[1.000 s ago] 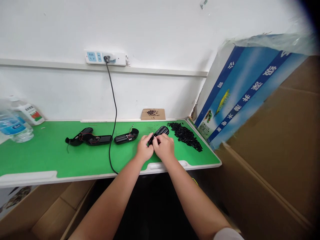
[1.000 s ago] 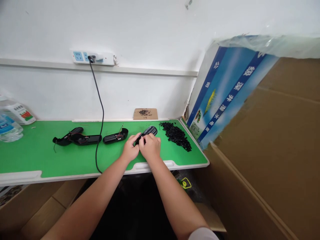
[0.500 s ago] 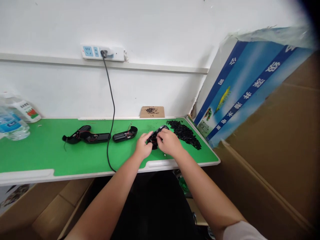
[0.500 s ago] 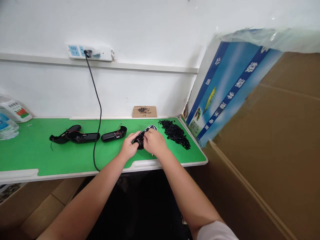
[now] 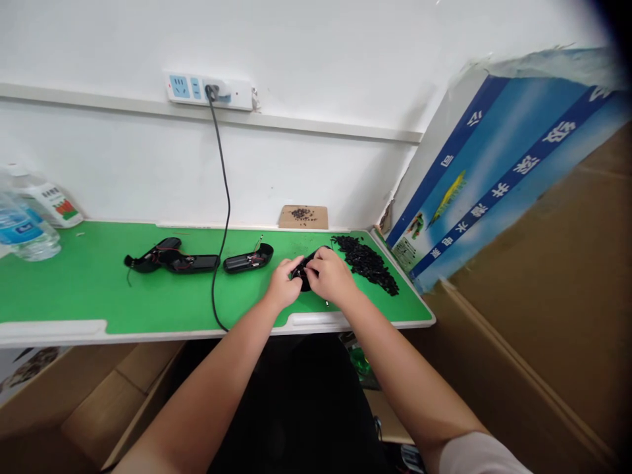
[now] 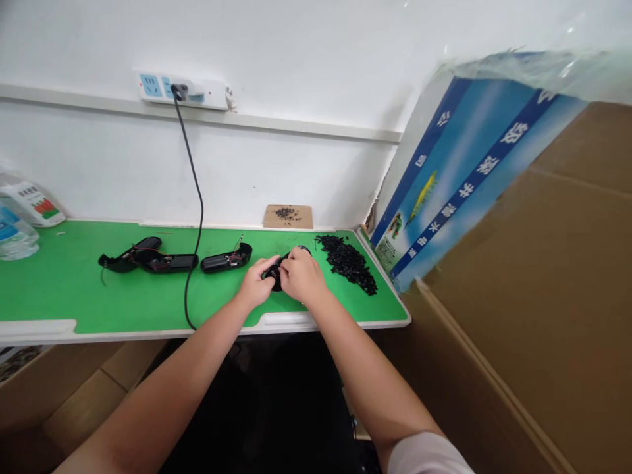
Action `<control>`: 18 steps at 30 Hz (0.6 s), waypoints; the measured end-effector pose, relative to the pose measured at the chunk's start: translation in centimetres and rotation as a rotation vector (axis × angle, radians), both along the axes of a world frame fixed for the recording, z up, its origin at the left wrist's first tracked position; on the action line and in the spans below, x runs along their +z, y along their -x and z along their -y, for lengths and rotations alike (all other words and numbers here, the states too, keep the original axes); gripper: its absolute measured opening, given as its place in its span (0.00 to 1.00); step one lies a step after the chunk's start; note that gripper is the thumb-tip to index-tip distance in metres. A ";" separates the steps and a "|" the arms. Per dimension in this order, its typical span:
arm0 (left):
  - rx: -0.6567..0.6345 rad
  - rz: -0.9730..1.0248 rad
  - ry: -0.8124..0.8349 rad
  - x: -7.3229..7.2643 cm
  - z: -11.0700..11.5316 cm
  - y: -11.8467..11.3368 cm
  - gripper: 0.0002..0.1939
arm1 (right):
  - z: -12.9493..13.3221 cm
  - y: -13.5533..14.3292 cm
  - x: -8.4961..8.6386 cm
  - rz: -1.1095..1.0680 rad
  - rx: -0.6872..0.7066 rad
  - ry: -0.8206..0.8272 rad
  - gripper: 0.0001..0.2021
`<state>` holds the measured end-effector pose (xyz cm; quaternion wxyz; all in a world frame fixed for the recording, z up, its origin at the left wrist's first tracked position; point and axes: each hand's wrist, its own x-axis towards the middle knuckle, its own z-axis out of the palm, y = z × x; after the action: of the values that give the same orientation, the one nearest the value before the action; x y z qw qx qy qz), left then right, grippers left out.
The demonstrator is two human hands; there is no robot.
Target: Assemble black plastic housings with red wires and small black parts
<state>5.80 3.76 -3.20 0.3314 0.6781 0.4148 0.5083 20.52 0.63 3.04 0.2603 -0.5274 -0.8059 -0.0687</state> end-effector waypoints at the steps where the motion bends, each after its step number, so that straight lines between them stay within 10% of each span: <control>1: -0.002 -0.005 -0.007 0.0 0.0 0.0 0.32 | -0.1 0.0 -0.1 -0.001 0.009 0.002 0.09; 18: -0.023 0.002 0.071 0.1 0.0 -0.3 0.28 | -1.8 -0.6 -2.0 -0.219 0.037 -0.017 0.09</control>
<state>6.13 3.78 -3.11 0.3615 0.6699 0.4245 0.4903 21.08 2.38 1.02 0.3524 -0.5145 -0.7816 -0.0130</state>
